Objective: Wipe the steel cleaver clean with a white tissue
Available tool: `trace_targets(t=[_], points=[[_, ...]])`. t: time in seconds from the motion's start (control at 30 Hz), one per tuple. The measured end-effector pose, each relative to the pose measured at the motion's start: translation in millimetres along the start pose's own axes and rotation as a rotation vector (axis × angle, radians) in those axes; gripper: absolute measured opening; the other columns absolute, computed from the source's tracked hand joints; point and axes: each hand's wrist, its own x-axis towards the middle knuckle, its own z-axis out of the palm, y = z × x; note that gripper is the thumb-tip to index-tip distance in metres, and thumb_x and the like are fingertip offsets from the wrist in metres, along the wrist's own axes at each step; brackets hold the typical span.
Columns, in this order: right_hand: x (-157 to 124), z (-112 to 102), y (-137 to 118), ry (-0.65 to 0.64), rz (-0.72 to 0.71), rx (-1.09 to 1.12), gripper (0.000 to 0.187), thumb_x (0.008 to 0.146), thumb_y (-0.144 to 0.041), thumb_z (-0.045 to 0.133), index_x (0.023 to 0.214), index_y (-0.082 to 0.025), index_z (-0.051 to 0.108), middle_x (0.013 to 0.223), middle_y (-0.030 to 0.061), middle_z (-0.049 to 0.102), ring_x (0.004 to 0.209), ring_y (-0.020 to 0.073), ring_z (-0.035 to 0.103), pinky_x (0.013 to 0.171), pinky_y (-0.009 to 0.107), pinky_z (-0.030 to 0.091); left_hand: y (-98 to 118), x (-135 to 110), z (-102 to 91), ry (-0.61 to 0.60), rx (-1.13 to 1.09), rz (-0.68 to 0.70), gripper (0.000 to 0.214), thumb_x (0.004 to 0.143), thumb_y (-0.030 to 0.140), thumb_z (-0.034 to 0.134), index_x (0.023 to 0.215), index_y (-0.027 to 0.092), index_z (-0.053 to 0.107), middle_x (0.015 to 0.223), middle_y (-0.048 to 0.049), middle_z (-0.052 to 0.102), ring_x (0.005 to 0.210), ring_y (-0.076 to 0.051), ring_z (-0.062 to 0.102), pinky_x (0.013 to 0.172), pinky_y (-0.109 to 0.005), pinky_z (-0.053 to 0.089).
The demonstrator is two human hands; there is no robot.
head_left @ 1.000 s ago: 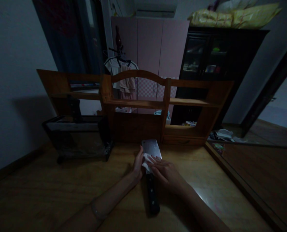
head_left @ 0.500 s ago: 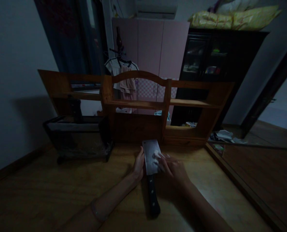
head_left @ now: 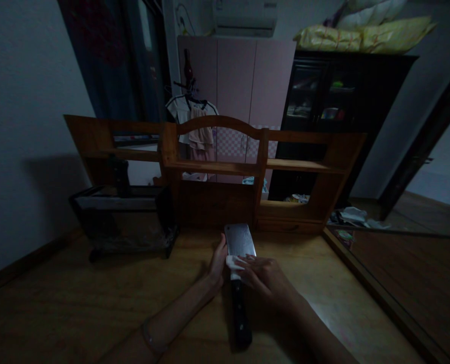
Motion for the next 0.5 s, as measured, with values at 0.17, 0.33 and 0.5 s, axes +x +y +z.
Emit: trace_targets(t=[0.17, 0.33, 0.5], points=[[-6, 1, 20, 0.081, 0.123, -0.069, 0.04, 0.105, -0.03, 0.035, 0.104, -0.019, 0.073, 0.1, 0.0095, 0.073, 0.092, 0.0219, 0.07, 0.087, 0.032, 0.053, 0, 1, 1.3, -0.038, -0.01, 0.007, 0.066, 0.099, 0.059, 0.03, 0.125, 0.006, 0.06, 0.11, -0.0182, 0.069, 0.1, -0.029, 0.067, 0.098, -0.04, 0.047], [-6, 1, 22, 0.108, 0.121, -0.191, 0.04, 0.105, -0.025, 0.034, 0.105, -0.02, 0.074, 0.109, 0.0099, 0.071, 0.1, 0.0216, 0.068, 0.096, 0.035, 0.05, -2, 3, -4.5, -0.055, 0.011, 0.026, 0.067, 0.098, 0.059, 0.033, 0.131, 0.006, 0.058, 0.117, -0.0183, 0.067, 0.108, -0.03, 0.064, 0.1, -0.042, 0.045], [-2, 6, 14, 0.031, 0.045, -0.158, 0.036, 0.103, -0.023, 0.037, 0.124, -0.023, 0.067, 0.133, 0.006, 0.059, 0.121, 0.0202, 0.057, 0.109, 0.036, 0.042, -4, 7, -8.4, -0.044, 0.003, 0.038, 0.065, 0.097, 0.059, 0.038, 0.123, 0.006, 0.063, 0.114, -0.0186, 0.068, 0.108, -0.03, 0.065, 0.099, -0.039, 0.047]])
